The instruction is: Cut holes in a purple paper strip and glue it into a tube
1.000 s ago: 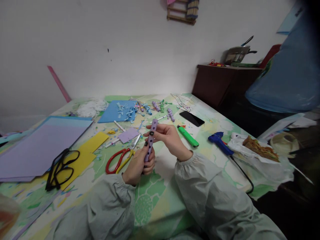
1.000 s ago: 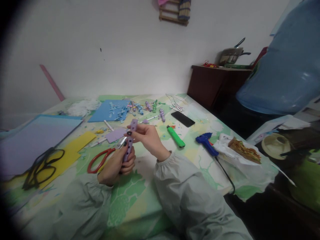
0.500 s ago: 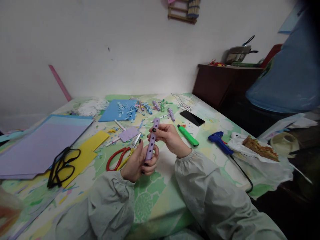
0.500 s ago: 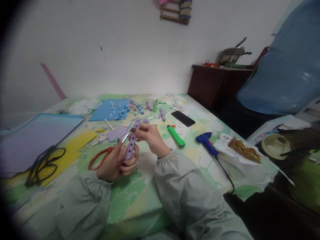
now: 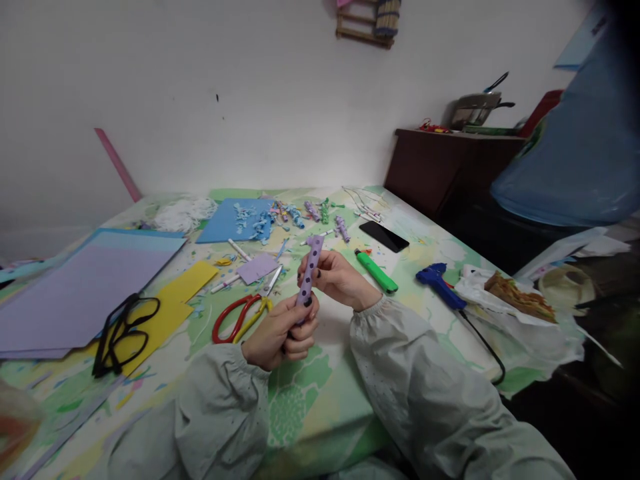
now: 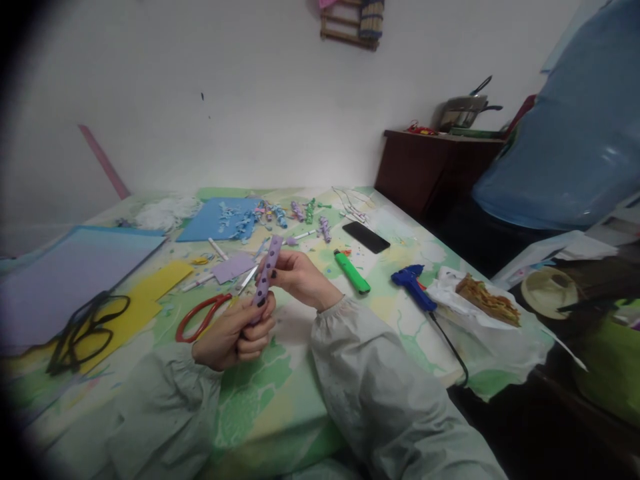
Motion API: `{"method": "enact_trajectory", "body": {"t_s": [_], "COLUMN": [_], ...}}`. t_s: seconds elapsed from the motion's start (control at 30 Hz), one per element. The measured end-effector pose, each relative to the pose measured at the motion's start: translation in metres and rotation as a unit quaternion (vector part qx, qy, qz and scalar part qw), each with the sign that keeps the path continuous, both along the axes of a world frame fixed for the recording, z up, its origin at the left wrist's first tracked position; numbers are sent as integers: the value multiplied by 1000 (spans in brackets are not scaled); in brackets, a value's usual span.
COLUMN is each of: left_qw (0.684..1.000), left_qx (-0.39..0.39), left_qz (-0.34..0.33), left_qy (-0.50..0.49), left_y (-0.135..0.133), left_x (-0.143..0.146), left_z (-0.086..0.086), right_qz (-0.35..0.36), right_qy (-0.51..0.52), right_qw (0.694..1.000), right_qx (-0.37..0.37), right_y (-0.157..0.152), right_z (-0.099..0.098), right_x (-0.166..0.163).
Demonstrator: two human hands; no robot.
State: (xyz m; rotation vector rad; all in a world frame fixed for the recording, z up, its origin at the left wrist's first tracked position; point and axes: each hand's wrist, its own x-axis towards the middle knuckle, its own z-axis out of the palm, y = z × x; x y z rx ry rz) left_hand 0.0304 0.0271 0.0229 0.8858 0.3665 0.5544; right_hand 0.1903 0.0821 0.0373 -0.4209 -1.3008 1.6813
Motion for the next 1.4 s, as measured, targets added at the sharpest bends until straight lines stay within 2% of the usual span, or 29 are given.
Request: {"method": "enact_trajectory", "body": {"t_s": [0.2, 0.53, 0.87, 1.2, 1.4], "left_qw": [1000, 999, 999, 999, 999], "left_qx": [2, 16, 19, 18, 22], "left_qz": [-3, 48, 31, -13, 11], "left_qy": [-3, 12, 9, 26, 46], "left_y": [0, 1, 1, 2, 0], "left_x": [-1, 3, 2, 3, 3], "left_z": [0, -2, -2, -4, -3], "right_qz": [4, -22, -17, -71, -73], "right_qy": [20, 13, 38, 95, 68], "right_qw": [1000, 1000, 999, 993, 995], "right_qx": [10, 9, 7, -11, -6], "right_y": [-2, 1, -1, 5, 2], "right_z": [0, 0, 3, 2, 5], "right_x": [-2, -2, 2, 7, 9]}}
